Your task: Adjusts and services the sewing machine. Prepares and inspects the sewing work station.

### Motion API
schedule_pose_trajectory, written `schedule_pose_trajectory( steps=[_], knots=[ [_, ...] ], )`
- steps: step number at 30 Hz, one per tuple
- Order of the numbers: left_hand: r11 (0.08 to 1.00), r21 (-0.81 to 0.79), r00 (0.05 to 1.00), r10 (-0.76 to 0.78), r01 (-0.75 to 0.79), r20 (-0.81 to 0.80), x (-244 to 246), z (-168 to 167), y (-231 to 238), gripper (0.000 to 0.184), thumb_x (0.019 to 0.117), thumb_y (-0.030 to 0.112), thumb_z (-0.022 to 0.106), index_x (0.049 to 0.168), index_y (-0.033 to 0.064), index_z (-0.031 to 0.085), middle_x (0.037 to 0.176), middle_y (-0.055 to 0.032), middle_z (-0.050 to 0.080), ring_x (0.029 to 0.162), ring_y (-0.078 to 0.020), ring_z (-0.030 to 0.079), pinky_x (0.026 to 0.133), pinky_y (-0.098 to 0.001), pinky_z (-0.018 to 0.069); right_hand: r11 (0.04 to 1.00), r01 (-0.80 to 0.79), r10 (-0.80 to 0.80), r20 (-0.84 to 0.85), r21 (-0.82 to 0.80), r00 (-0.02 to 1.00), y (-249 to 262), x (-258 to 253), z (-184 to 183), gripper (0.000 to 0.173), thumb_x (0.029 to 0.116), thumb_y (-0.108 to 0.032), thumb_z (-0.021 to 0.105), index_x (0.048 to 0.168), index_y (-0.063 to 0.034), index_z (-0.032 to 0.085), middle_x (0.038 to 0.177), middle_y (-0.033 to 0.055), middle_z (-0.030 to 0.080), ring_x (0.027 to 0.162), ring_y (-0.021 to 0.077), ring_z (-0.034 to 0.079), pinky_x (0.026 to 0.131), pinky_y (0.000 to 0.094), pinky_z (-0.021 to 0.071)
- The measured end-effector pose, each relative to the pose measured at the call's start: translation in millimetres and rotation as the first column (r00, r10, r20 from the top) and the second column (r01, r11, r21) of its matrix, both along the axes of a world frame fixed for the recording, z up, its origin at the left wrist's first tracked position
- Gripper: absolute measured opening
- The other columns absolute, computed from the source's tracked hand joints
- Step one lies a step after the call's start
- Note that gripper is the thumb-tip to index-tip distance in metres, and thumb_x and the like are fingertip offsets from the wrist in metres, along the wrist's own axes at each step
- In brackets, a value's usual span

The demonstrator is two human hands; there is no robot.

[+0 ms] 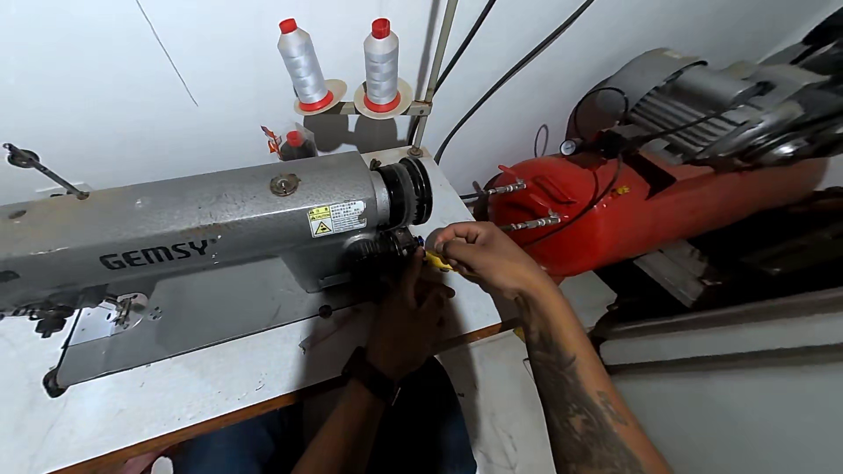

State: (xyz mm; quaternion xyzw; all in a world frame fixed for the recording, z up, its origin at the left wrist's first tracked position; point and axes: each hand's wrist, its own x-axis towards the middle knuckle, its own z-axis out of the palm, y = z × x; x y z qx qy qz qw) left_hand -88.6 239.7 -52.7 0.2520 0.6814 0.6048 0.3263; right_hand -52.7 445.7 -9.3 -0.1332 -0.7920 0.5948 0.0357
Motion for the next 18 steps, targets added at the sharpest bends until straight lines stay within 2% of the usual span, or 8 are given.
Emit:
schedule_pose_trajectory(
  steps=[4,8,11,13,15,18],
  knots=[
    [0.999,0.043,1.0,0.017,-0.017,0.007,0,-1,-1,0.063,0.1061,0.03,0.057,0.163,0.0327,0.03,0.108,0.0034,0.076,0.076,-0.0138,0.071,0.07,-0.031,0.0606,1.0,0.022,-0.022,-0.016,0.015,1.0,-1,5,5,0.013,0.0944,-0.019,0.066,0.095,-0.0094,0.074,0.064,0.0071,0.057,0.051,0.0132,0.047,0.045,0.0276,0.0362],
    [0.998,0.052,1.0,0.022,-0.023,0.002,0,0,-2,0.062,0.1062,0.029,0.057,0.163,0.0329,0.031,0.109,0.0038,0.076,0.076,-0.0139,0.071,0.069,-0.0309,0.0606,0.997,0.057,-0.054,-0.061,0.051,0.997,-1,-8,7,0.014,0.0959,-0.018,0.065,0.098,-0.0083,0.074,0.068,0.0095,0.062,0.053,0.0167,0.054,0.048,0.0307,0.0447],
    [0.997,0.066,0.998,0.043,-0.04,-0.046,4,-3,-4,0.057,0.1055,0.027,0.057,0.159,0.033,0.038,0.11,0.0051,0.075,0.079,-0.0138,0.071,0.071,-0.0322,0.0618,0.98,0.149,-0.137,-0.095,0.133,0.986,-6,-17,13,0.012,0.0968,-0.018,0.066,0.096,-0.0108,0.075,0.063,0.0052,0.058,0.05,0.0146,0.049,0.045,0.0301,0.0407],
    [0.998,0.027,0.986,0.057,-0.054,-0.159,10,-2,-11,0.048,0.1047,0.029,0.058,0.152,0.0311,0.05,0.112,0.0089,0.074,0.084,-0.01,0.071,0.076,-0.0312,0.0626,0.958,0.183,-0.163,-0.105,0.22,0.981,-15,-19,23,0.011,0.0977,-0.017,0.064,0.093,-0.0138,0.074,0.061,0.0019,0.057,0.049,0.0131,0.048,0.045,0.0287,0.04],
    [0.998,-0.022,0.944,0.042,-0.052,-0.327,17,4,-21,0.035,0.1037,0.032,0.058,0.139,0.0298,0.063,0.116,0.0114,0.071,0.088,-0.0048,0.069,0.079,-0.0288,0.0615,0.958,0.17,-0.134,-0.164,0.23,0.977,-12,-29,23,0.011,0.0963,-0.016,0.065,0.093,-0.0115,0.074,0.064,0.0029,0.061,0.054,0.0144,0.055,0.05,0.0315,0.0465],
    [0.997,-0.038,0.849,0.042,-0.073,-0.527,22,22,-36,0.029,0.1016,0.032,0.06,0.127,0.0269,0.071,0.108,0.008,0.07,0.084,-0.0039,0.065,0.073,-0.0262,0.0586,0.975,0.141,-0.108,-0.194,0.17,0.975,-18,-27,29,0.013,0.0963,-0.016,0.064,0.091,-0.0105,0.074,0.065,0.0046,0.06,0.054,0.0145,0.054,0.05,0.0304,0.0452]
  ],
)
